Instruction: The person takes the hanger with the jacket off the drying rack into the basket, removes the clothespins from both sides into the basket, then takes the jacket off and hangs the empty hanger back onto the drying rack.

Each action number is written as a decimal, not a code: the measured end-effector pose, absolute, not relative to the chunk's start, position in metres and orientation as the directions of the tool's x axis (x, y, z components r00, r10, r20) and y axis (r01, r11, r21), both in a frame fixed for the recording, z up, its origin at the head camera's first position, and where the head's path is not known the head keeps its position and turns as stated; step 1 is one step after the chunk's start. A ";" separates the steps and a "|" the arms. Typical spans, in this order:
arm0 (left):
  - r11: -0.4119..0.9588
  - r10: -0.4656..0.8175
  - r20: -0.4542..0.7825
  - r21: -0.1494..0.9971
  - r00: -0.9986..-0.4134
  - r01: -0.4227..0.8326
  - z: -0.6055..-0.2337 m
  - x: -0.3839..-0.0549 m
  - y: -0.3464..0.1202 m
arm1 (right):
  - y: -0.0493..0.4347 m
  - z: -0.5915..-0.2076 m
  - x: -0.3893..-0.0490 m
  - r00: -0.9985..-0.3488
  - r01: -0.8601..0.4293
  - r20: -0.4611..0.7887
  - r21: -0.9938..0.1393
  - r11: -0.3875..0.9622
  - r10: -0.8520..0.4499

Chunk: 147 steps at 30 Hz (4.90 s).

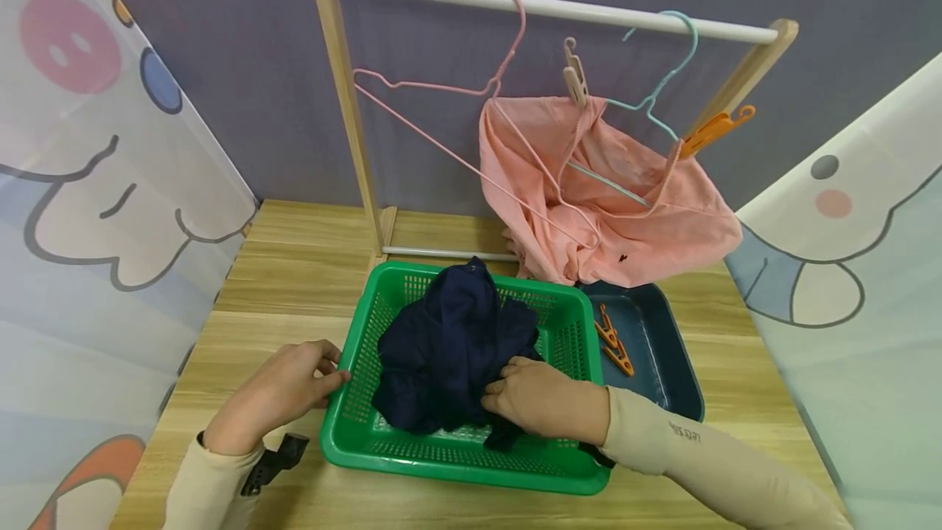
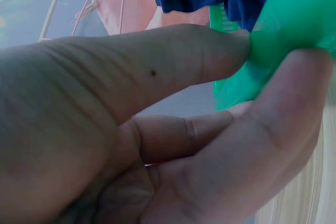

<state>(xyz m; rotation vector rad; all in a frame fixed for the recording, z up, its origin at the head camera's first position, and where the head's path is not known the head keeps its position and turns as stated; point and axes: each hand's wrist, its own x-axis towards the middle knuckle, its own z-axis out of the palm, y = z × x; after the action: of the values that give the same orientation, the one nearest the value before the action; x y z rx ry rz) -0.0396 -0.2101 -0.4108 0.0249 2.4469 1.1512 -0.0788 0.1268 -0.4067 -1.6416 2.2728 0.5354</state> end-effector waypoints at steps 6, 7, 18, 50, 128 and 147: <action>0.666 0.191 -0.373 0.729 -0.908 -0.159 -0.411 -0.040 -0.210 | 0.135 -0.396 -0.092 -0.286 -0.955 -0.379 0.040 0.294 -0.880; 0.665 0.191 -0.373 0.730 -0.908 -0.160 -0.411 -0.040 -0.210 | 0.138 -0.391 -0.094 -0.274 -0.957 -0.357 0.011 0.290 -0.893; 0.684 0.187 -0.371 0.714 -0.909 -0.151 -0.410 -0.041 -0.210 | 0.133 -0.342 -0.158 -0.501 -0.858 -0.055 -0.099 0.504 -0.864; 0.685 0.198 -0.375 0.714 -0.906 -0.146 -0.410 -0.041 -0.210 | 0.085 -0.409 -0.112 -0.401 -0.914 -0.513 0.168 0.370 -0.759; 0.624 0.397 0.614 0.364 -0.682 0.691 -0.247 -0.197 -0.020 | 0.304 -0.281 -0.196 -0.689 -0.387 0.704 -0.161 0.908 -0.170; 0.672 0.341 0.641 0.346 -0.688 0.655 -0.235 -0.199 -0.022 | 0.338 -0.266 -0.168 -0.622 -0.356 0.773 -0.142 0.924 -0.121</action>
<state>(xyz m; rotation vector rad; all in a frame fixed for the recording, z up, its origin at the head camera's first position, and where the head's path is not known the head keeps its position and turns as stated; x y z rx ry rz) -0.1987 -0.0218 -0.2352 1.0964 3.3513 1.1048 -0.1679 0.3377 -0.2657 -0.5873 3.9010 -0.6227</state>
